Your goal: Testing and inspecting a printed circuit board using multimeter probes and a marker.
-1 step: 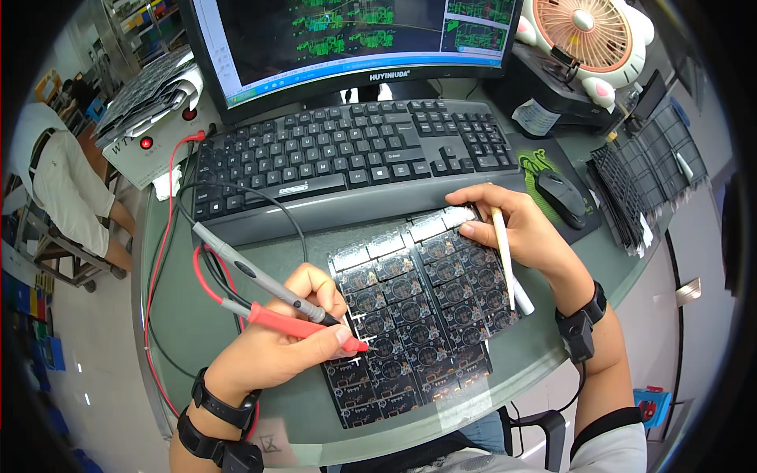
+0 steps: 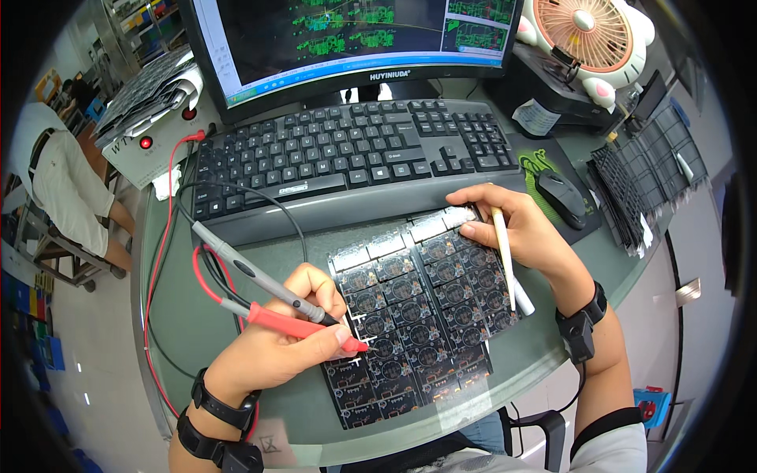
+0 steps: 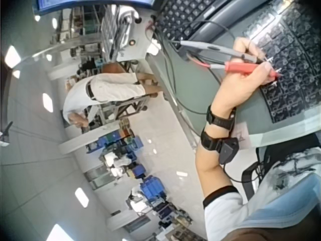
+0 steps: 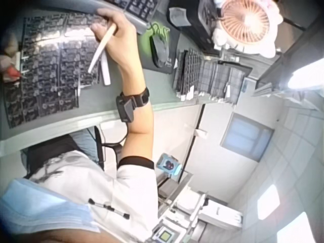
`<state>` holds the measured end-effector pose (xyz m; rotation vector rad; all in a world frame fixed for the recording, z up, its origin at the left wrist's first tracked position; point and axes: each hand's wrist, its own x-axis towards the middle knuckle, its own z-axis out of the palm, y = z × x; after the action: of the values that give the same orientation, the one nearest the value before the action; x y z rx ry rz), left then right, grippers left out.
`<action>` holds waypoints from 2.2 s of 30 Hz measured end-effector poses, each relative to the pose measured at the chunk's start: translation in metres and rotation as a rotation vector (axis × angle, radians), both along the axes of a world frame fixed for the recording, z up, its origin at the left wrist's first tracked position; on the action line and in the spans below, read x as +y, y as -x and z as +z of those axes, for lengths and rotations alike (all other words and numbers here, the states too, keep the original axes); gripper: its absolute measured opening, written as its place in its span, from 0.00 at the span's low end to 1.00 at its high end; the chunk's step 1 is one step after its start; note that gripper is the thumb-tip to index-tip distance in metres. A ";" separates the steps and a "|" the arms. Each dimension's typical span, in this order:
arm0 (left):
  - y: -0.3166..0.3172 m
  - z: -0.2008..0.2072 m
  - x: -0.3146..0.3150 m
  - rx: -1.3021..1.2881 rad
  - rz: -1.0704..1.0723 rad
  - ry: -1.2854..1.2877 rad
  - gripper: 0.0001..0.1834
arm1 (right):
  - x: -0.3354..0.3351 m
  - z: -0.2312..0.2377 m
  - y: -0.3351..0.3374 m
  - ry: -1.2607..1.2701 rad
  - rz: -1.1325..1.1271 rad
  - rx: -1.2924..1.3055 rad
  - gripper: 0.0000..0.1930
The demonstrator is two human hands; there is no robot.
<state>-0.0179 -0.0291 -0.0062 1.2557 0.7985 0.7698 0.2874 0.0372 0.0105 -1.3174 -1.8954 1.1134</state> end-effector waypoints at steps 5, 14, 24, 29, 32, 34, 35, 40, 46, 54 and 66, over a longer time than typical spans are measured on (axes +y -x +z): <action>-0.003 0.008 0.000 -0.029 0.005 0.084 0.13 | 0.000 -0.001 -0.003 -0.032 -0.002 -0.037 0.17; 0.000 0.001 0.002 -0.038 0.009 0.033 0.13 | -0.001 0.002 0.000 -0.006 -0.014 -0.038 0.18; 0.000 -0.001 0.003 -0.016 0.010 -0.003 0.12 | 0.000 0.001 -0.001 -0.018 0.009 -0.043 0.17; 0.001 0.002 0.003 -0.019 0.004 0.041 0.11 | -0.001 0.003 -0.001 -0.025 0.013 -0.055 0.17; 0.000 0.002 0.004 0.003 -0.008 0.017 0.11 | -0.001 0.003 -0.001 -0.024 0.011 -0.067 0.17; 0.000 0.010 0.001 0.030 0.029 0.058 0.12 | -0.001 0.003 0.000 -0.052 0.026 -0.076 0.17; 0.001 0.011 0.001 0.033 0.033 0.057 0.12 | 0.000 0.003 0.000 -0.053 0.031 -0.072 0.17; 0.000 0.006 0.004 -0.059 0.025 0.098 0.11 | -0.001 0.000 -0.002 -0.042 0.016 -0.057 0.17; 0.001 0.005 0.003 -0.070 0.021 0.076 0.10 | 0.000 0.000 -0.001 -0.009 0.016 -0.048 0.16; -0.002 0.004 0.001 -0.040 0.007 0.078 0.12 | -0.001 0.001 -0.003 0.008 0.015 -0.029 0.17; -0.003 0.005 -0.002 0.036 -0.024 0.058 0.09 | 0.004 -0.005 -0.005 -0.305 0.056 -0.261 0.16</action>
<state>-0.0152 -0.0308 -0.0010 1.2282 0.8276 0.7020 0.2927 0.0407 0.0058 -1.2884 -2.1998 0.6653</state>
